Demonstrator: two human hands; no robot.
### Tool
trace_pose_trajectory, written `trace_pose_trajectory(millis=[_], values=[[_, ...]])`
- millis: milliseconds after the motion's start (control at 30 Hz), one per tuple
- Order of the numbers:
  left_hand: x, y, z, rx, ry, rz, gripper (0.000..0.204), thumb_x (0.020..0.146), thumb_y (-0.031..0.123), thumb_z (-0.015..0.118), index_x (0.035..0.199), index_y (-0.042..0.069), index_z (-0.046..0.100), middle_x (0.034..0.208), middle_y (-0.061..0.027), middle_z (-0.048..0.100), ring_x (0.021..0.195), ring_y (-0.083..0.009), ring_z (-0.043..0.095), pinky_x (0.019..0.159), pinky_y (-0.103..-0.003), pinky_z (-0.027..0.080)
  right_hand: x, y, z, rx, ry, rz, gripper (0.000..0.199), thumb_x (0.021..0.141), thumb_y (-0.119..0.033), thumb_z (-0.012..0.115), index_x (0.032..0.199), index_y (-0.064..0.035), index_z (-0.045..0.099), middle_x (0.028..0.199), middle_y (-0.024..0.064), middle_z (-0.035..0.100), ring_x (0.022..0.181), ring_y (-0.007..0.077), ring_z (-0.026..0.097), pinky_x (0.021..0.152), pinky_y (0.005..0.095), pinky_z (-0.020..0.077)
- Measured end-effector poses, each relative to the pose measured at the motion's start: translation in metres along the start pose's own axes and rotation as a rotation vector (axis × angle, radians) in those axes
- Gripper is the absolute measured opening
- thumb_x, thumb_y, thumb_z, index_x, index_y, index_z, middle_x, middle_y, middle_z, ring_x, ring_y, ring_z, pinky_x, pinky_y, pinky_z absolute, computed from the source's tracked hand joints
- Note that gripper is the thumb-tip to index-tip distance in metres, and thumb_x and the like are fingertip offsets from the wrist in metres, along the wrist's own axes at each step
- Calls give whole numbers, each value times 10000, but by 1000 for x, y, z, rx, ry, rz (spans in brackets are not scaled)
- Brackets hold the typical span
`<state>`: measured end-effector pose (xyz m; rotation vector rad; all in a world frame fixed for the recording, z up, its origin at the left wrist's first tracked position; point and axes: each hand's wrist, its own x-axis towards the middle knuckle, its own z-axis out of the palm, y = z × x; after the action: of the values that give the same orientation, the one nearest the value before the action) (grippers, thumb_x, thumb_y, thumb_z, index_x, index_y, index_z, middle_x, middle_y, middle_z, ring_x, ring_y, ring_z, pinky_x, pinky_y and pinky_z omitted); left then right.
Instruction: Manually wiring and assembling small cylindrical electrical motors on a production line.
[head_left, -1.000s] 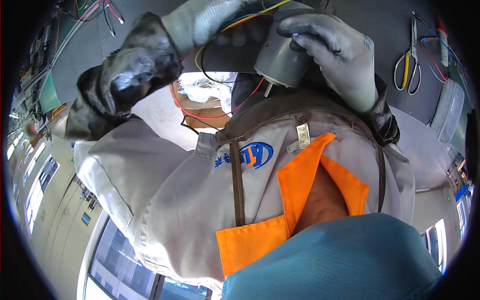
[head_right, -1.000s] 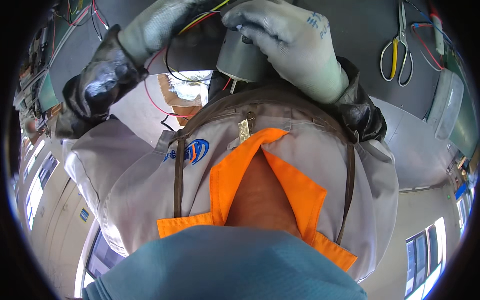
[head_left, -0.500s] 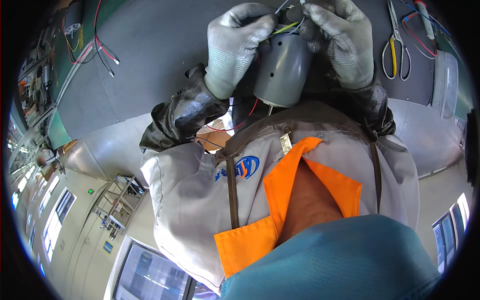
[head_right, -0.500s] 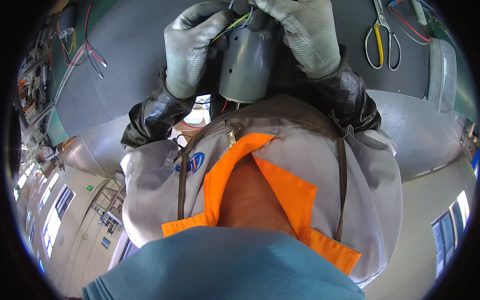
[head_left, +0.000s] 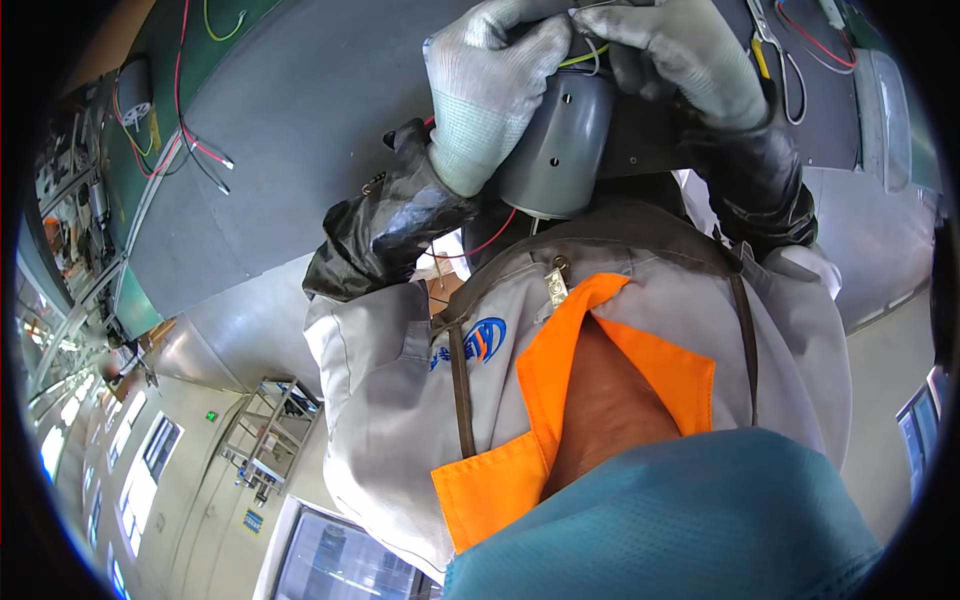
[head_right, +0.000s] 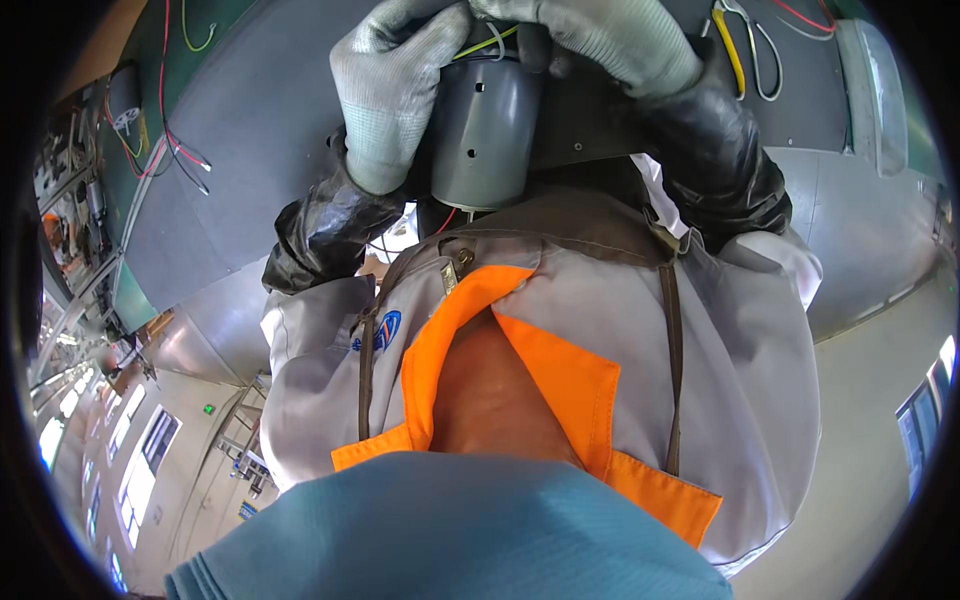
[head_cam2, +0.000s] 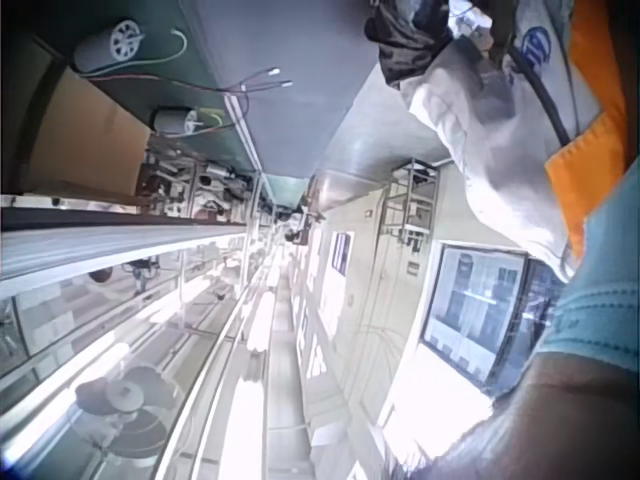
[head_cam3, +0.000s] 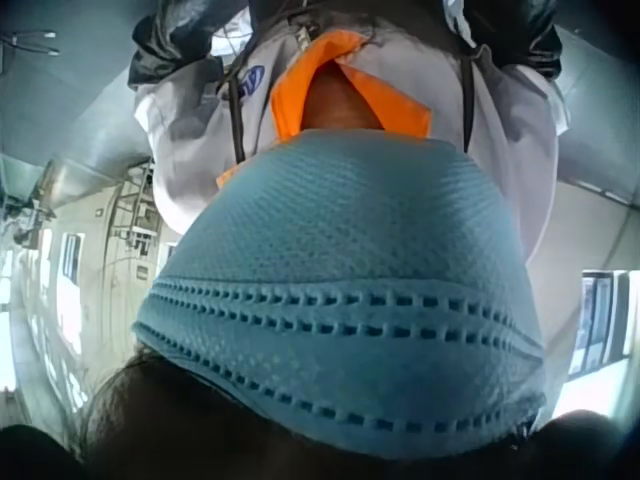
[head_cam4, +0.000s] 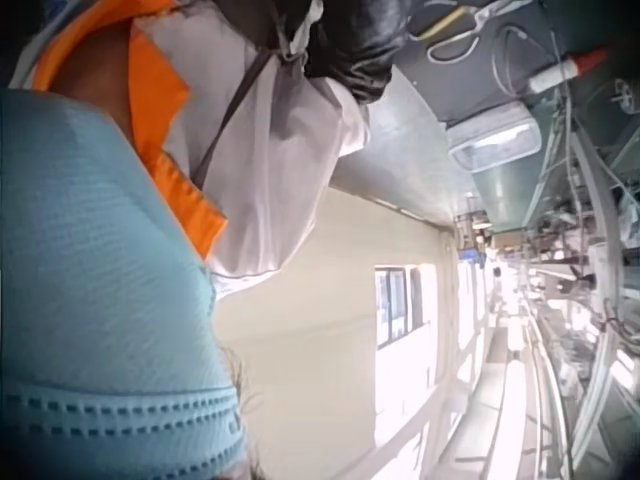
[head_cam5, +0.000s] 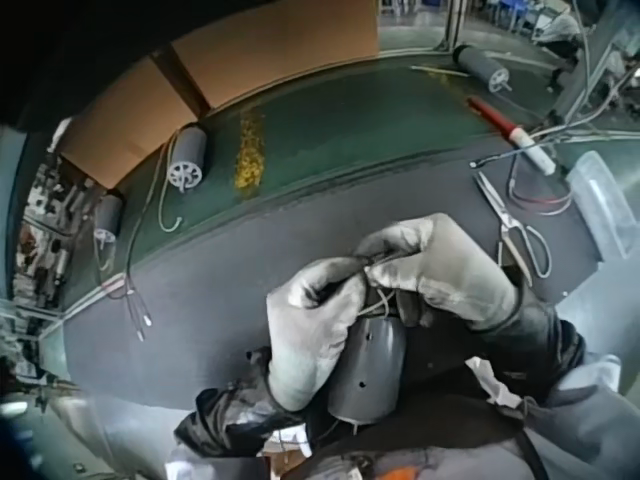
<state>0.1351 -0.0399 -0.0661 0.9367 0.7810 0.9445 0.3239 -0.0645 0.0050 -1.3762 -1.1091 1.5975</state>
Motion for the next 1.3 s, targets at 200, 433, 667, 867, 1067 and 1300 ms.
trace_pose_trajectory(millis=[200, 433, 667, 867, 1067, 1300], values=[[-12, 15, 12, 1003, -67, 651, 272, 922, -12, 624, 1189, -30, 673, 1005, -158, 724, 864, -207, 708, 790, -323, 565, -5, 51, -2, -898, 450, -852, 150, 872, -24, 724, 1003, 46, 739, 914, 133, 731, 819, 237, 714, 752, 328, 559], [-20, 11, 22, 883, 30, 545, 364, 864, -32, 673, 1224, -47, 621, 1058, -220, 694, 859, -343, 710, 780, -379, 570, 22, 80, -23, -8, 543, -176, 63, 844, 9, 696, 896, 33, 722, 807, 132, 689, 708, 243, 645, 630, 350, 490], [-20, 24, 35, 1315, -59, 472, 155, 903, 76, 681, 1040, 5, 665, 920, -190, 662, 795, -377, 640, 726, -448, 530, 72, 97, -42, -770, 641, -599, 89, 835, -82, 672, 822, 3, 698, 762, 176, 629, 723, 326, 661, 656, 429, 508], [-11, 4, 14, 1312, -97, 695, 193, 867, 97, 778, 1041, 46, 711, 865, -115, 726, 700, -292, 715, 644, -326, 563, 63, 76, -28, 265, 319, -388, 191, 979, -187, 659, 966, -4, 712, 817, 72, 702, 725, 191, 689, 650, 318, 532], [18, 18, -6, 1649, -455, 874, 176, 825, 154, 665, 992, 96, 665, 678, -61, 642, 591, -260, 674, 508, -407, 526, 13, 46, -36, 150, -89, -129, 206, 990, -152, 650, 1107, 9, 703, 782, 39, 667, 560, 71, 572, 506, 220, 432], [12, 38, 1, 1632, -732, 952, 305, 759, 138, 675, 1029, 2, 630, 680, -72, 626, 557, -238, 656, 469, -392, 505, 43, 50, -47, 156, -131, -389, 295, 973, -241, 666, 1161, -15, 680, 780, 47, 638, 573, 135, 583, 513, 270, 446]])
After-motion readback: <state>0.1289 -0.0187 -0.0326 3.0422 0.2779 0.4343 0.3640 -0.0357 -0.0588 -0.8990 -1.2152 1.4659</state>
